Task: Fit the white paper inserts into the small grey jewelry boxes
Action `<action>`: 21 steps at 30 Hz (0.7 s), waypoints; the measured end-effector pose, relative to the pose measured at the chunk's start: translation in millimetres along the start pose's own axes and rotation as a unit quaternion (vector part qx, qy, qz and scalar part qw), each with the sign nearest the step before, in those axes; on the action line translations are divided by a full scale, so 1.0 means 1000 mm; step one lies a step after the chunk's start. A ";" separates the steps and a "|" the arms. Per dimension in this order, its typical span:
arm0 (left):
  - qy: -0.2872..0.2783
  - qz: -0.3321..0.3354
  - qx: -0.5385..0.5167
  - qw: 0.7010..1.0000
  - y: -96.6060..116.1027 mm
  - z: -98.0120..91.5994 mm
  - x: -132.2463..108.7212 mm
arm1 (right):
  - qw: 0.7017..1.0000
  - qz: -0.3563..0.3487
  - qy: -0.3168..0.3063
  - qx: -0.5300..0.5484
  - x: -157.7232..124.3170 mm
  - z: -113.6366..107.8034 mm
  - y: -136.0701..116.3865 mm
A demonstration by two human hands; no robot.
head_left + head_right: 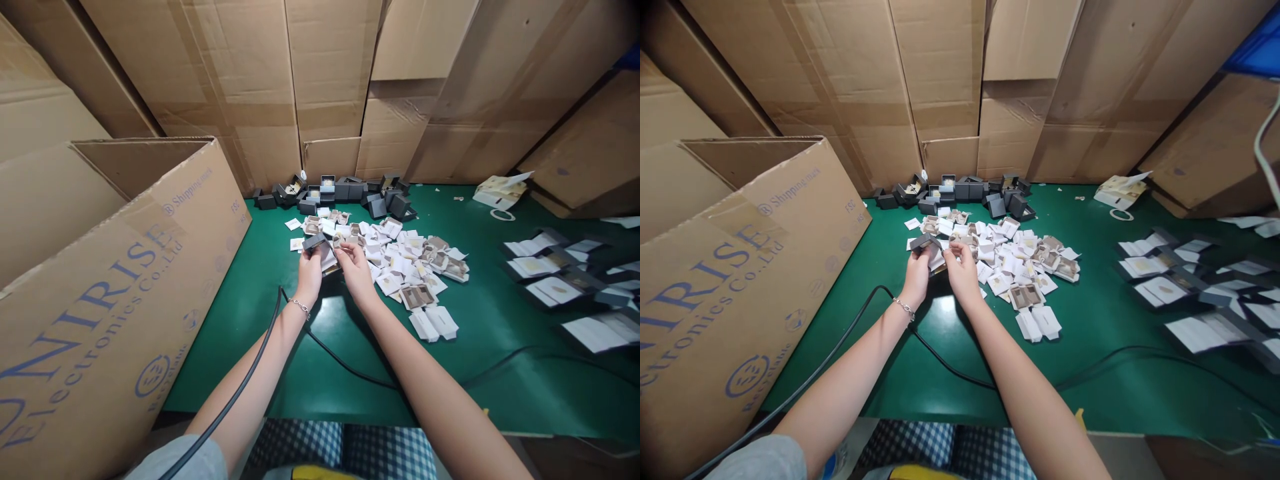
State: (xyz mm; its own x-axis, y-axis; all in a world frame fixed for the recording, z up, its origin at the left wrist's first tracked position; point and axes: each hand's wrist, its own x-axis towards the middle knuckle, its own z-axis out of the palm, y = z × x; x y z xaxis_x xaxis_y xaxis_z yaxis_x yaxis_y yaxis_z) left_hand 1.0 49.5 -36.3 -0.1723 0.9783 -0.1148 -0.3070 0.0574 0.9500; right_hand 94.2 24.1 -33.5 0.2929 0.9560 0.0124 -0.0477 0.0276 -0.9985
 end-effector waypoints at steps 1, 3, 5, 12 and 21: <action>-0.005 -0.008 -0.011 1.000 -0.001 0.000 0.000 | 1.000 0.018 -0.003 0.007 0.001 0.000 -0.001; -0.021 -0.014 -0.020 0.999 -0.005 0.000 0.001 | 0.999 0.044 -0.011 0.016 0.001 -0.001 -0.002; -0.042 -0.007 -0.015 0.999 -0.007 -0.001 0.001 | 0.999 0.045 -0.016 0.017 0.001 -0.002 -0.003; -0.090 0.007 -0.005 0.996 -0.005 0.001 -0.003 | 1.000 0.017 -0.002 -0.006 0.006 -0.005 -0.001; -0.105 -0.017 -0.006 0.994 0.001 0.000 -0.006 | 1.000 0.008 -0.003 -0.021 0.010 -0.006 0.004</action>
State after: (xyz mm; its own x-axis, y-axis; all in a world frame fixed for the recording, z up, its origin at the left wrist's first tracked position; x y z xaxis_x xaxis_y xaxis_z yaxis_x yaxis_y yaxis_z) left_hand 1.7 43.8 -34.5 0.0375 0.9960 -0.0816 -0.3204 0.0893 0.9431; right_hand 102.8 31.5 -37.5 0.2876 0.9578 -0.0033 -0.0130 0.0004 -0.9999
